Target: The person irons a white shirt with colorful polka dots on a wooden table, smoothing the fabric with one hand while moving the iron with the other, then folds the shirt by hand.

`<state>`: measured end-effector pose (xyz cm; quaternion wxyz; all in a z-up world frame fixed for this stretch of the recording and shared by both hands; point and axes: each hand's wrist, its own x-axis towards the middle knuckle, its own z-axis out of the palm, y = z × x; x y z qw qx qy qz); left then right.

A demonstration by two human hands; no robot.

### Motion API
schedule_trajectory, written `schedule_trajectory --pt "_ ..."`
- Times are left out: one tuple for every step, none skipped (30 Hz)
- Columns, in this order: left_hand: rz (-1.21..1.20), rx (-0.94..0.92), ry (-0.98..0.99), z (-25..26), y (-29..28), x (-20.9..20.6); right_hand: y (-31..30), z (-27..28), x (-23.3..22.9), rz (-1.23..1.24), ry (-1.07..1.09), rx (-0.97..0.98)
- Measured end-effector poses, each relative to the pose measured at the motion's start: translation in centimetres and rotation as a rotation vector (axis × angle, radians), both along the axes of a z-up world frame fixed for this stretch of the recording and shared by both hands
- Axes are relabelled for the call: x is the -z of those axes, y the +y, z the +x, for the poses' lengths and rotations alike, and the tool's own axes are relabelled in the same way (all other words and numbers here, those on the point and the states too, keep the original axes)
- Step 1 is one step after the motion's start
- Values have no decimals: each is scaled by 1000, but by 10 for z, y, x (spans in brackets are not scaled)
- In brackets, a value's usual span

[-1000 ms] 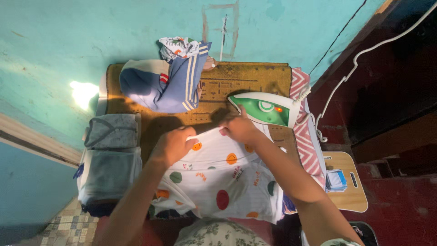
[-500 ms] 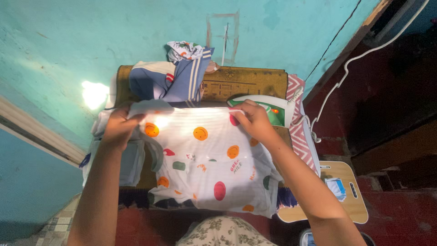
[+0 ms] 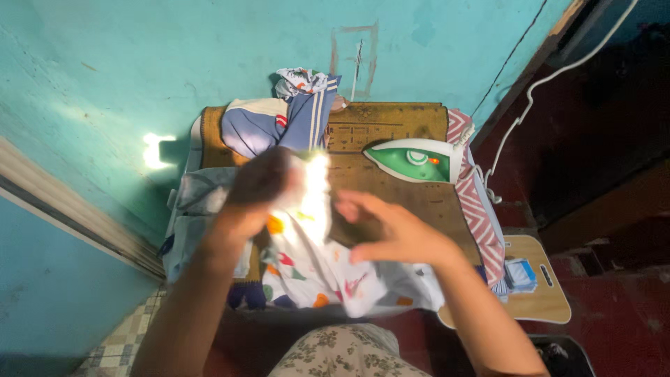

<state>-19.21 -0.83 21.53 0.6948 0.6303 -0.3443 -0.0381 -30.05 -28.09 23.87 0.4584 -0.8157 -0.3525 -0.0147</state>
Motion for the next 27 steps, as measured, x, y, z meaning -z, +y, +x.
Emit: schedule_trajectory --pt "333 -213 -98 -8 -10 -8 15 2 5 148 -204 38" --pt "333 -203 -105 -17 -19 -16 29 1 10 149 -210 48" --pt "206 -38 -69 -29 -25 -22 46 -1 15 348 71 79" --pt "79 127 -27 -38 -25 -30 58 -3 16 544 358 103" --pt "80 137 -30 -43 -19 -41 64 -6 12 547 353 111" --pt "100 41 -173 -49 -11 -50 69 -13 5 561 327 210" --pt "118 -56 -316 -55 -4 -60 74 -22 -4 574 301 308" --pt "116 -46 -318 -59 4 -71 77 -31 -17 575 296 318" --pt "110 -141 -449 -60 14 -83 79 -41 -30 517 70 320" --pt "100 -237 -580 -61 19 -95 83 -49 -44 451 -156 319" --pt "94 -227 -584 -58 19 -108 89 -56 -55 448 -163 329" --pt "61 -268 -679 -54 17 -122 95 -63 -63 614 -36 390" --pt "26 -310 -774 -50 15 -134 101 -65 -69 780 91 450" --pt "21 -304 -771 -51 12 -142 105 -62 -73 778 90 459" --pt "-42 -333 -766 -51 4 -146 107 -56 -73 818 -61 480" --pt "-74 -344 -760 -48 -6 -148 105 -51 -69 857 -210 497" --pt "-105 -355 -755 -43 -16 -146 99 -43 -61 856 -207 503" --pt "-10 -322 -707 -29 -28 -142 91 -31 -51 899 -190 521" --pt "84 -285 -660 -15 -41 -133 80 -19 -35 943 -172 539" --pt "133 -265 -625 -1 -59 -116 67 -6 -15 959 -123 564" --pt "182 -245 -590 15 -78 -94 52 9 10 975 -74 590" --pt "177 -249 -571 27 -93 -63 36 21 39 908 -20 684" --pt "173 -252 -553 39 -107 -28 20 31 72 838 34 776" --pt "239 -233 -518 51 -122 9 6 39 105 815 77 802" --pt "305 -212 -485 63 -135 46 -8 45 137 791 121 828" --pt "389 -234 -447 71 -148 82 -18 47 167 785 126 841" --pt "475 -256 -410 78 -160 115 -24 48 194 750 238 930"
